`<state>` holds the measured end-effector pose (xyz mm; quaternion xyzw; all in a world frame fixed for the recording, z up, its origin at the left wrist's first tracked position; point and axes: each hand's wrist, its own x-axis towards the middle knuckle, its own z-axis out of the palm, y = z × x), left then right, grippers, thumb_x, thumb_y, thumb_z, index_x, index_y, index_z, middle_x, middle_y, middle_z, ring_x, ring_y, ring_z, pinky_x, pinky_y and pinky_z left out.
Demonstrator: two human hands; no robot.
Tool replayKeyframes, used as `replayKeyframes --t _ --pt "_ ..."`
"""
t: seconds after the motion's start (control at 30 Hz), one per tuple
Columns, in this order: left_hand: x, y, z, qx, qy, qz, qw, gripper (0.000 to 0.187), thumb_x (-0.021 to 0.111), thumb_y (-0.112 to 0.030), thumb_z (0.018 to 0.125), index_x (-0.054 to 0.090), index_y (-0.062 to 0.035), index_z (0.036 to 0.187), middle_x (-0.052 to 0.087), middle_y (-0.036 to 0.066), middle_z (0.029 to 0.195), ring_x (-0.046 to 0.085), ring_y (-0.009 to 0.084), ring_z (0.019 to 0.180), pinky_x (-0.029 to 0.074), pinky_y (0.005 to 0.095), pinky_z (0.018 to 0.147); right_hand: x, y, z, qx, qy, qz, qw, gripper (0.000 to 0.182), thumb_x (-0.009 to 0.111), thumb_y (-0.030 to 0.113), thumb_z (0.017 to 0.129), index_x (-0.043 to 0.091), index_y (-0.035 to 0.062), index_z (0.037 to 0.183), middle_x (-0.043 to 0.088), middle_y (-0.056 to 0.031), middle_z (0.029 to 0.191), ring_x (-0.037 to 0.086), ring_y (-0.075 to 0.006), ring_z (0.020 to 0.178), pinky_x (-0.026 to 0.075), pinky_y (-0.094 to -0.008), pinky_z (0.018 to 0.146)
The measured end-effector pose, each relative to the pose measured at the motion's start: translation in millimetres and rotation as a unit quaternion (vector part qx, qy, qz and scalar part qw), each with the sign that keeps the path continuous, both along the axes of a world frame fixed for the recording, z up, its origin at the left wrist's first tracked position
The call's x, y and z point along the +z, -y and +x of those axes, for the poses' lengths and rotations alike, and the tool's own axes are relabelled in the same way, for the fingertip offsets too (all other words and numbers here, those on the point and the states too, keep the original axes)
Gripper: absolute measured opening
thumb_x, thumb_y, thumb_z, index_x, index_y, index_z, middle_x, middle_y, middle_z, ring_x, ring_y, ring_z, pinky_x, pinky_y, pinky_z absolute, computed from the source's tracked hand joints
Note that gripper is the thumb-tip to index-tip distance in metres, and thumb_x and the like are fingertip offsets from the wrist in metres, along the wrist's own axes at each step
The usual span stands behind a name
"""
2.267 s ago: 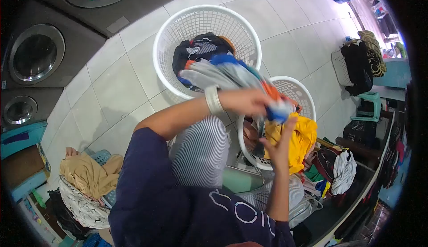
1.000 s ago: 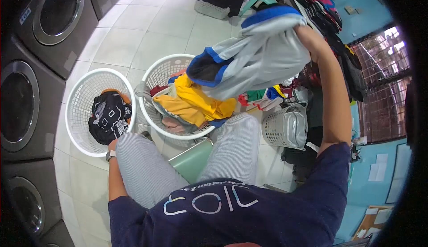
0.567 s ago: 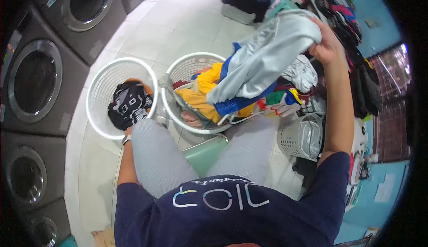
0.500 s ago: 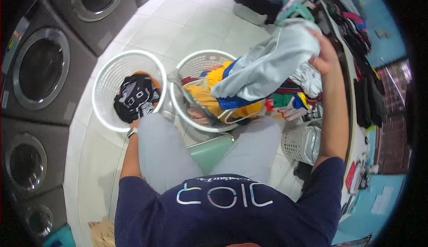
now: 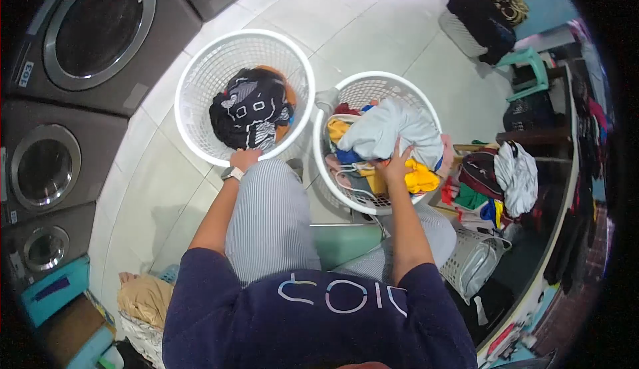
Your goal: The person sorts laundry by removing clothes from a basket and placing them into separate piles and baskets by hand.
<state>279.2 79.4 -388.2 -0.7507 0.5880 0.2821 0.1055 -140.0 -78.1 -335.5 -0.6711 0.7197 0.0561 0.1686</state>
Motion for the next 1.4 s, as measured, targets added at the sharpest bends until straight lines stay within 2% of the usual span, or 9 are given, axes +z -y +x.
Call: replayKeyframes --t 0.27,0.43,0.53,0.63,0.73,0.93,1.1,1.27,1.4 --pt "5 -7 -13 0.060 -0.085 -0.050 0.993 0.025 0.051 -0.037 0.079 0.063 -0.0176 0.089 0.066 0.011 0.088 0.064 0.0331 0.082 0.047 0.0471 0.067 -26 54 17 0.068 -0.014 -0.030 0.997 0.112 0.079 0.035 0.060 0.007 0.0288 0.145 0.001 -0.0268 0.147 0.009 -0.0374 0.138 0.010 -0.0740 0.094" --pt "23 25 16 -0.089 -0.314 0.072 0.943 0.044 0.057 -0.043 0.079 0.058 -0.0199 0.117 0.065 0.015 0.098 0.063 0.0281 0.092 0.048 0.0378 0.080 -29 60 11 0.063 -0.017 -0.021 0.998 0.112 0.079 0.036 0.059 0.008 0.0270 0.145 0.004 -0.0264 0.147 0.012 -0.0366 0.138 0.012 -0.0722 0.095" --pt "19 61 44 0.282 -0.515 0.131 0.798 0.076 0.070 -0.042 0.075 0.040 -0.0051 0.134 0.050 0.015 0.128 0.057 0.0271 0.103 0.046 0.0370 0.090 -29 56 4 0.069 0.001 -0.023 0.997 0.117 0.079 0.044 0.056 0.006 0.0265 0.145 0.005 -0.0272 0.147 0.010 -0.0388 0.137 0.016 -0.0709 0.095" --pt "-59 84 62 0.214 -0.099 -0.263 0.936 0.092 0.080 -0.030 0.061 0.031 0.0030 0.132 0.046 0.027 0.125 0.047 0.0380 0.116 0.040 0.0390 0.098 -29 52 -11 0.097 0.112 -0.031 0.989 0.119 0.079 0.045 0.054 0.007 0.0230 0.146 0.009 -0.0289 0.146 0.011 -0.0404 0.137 0.014 -0.0670 0.099" --pt "-118 88 64 0.271 -0.122 -0.057 0.953 0.076 0.077 -0.028 0.065 0.042 0.0032 0.124 0.056 0.024 0.115 0.057 0.0379 0.104 0.045 0.0398 0.091 -29 46 -30 0.105 0.161 -0.052 0.980 0.121 0.081 0.042 0.056 0.006 0.0118 0.145 0.014 -0.0292 0.145 0.009 -0.0420 0.136 0.014 -0.0552 0.106" --pt "54 123 -7 0.141 -0.303 -0.193 0.922 0.033 0.060 -0.035 0.080 0.064 -0.0033 0.089 0.063 0.020 0.081 0.062 0.0338 0.077 0.047 0.0420 0.069 72 7 109 0.235 0.194 -0.181 0.935 0.109 0.079 0.025 0.064 0.008 0.0007 0.143 0.009 -0.0260 0.147 0.007 -0.0408 0.137 0.009 -0.0476 0.110" --pt "193 97 -37 -0.104 -0.765 -0.083 0.631 0.020 0.061 -0.014 0.087 0.060 0.0055 0.091 0.065 0.006 0.079 0.054 0.0063 0.070 0.044 0.0273 0.061 65 0 172 0.285 0.333 0.005 0.899 0.076 0.063 0.015 0.078 0.020 0.0033 0.139 0.022 -0.0198 0.144 0.021 -0.0312 0.134 0.014 -0.0393 0.110" --pt "94 113 23 0.189 -0.703 -0.142 0.670 0.019 0.054 -0.017 0.091 0.064 -0.0014 0.096 0.065 0.008 0.089 0.062 0.0136 0.079 0.050 0.0260 0.072 81 14 118 0.042 0.524 -0.022 0.850 0.053 0.056 0.017 0.083 0.036 0.0021 0.130 0.039 -0.0161 0.131 0.036 -0.0257 0.122 0.025 -0.0348 0.104" --pt "-135 84 96 0.498 -0.207 -0.268 0.798 0.044 0.061 -0.027 0.082 0.055 0.0037 0.113 0.060 0.019 0.111 0.059 0.0320 0.101 0.046 0.0376 0.087 148 2 42 -0.015 0.504 -0.094 0.858 0.050 0.057 0.020 0.084 0.040 0.0012 0.127 0.046 -0.0149 0.121 0.044 -0.0241 0.114 0.031 -0.0336 0.099"
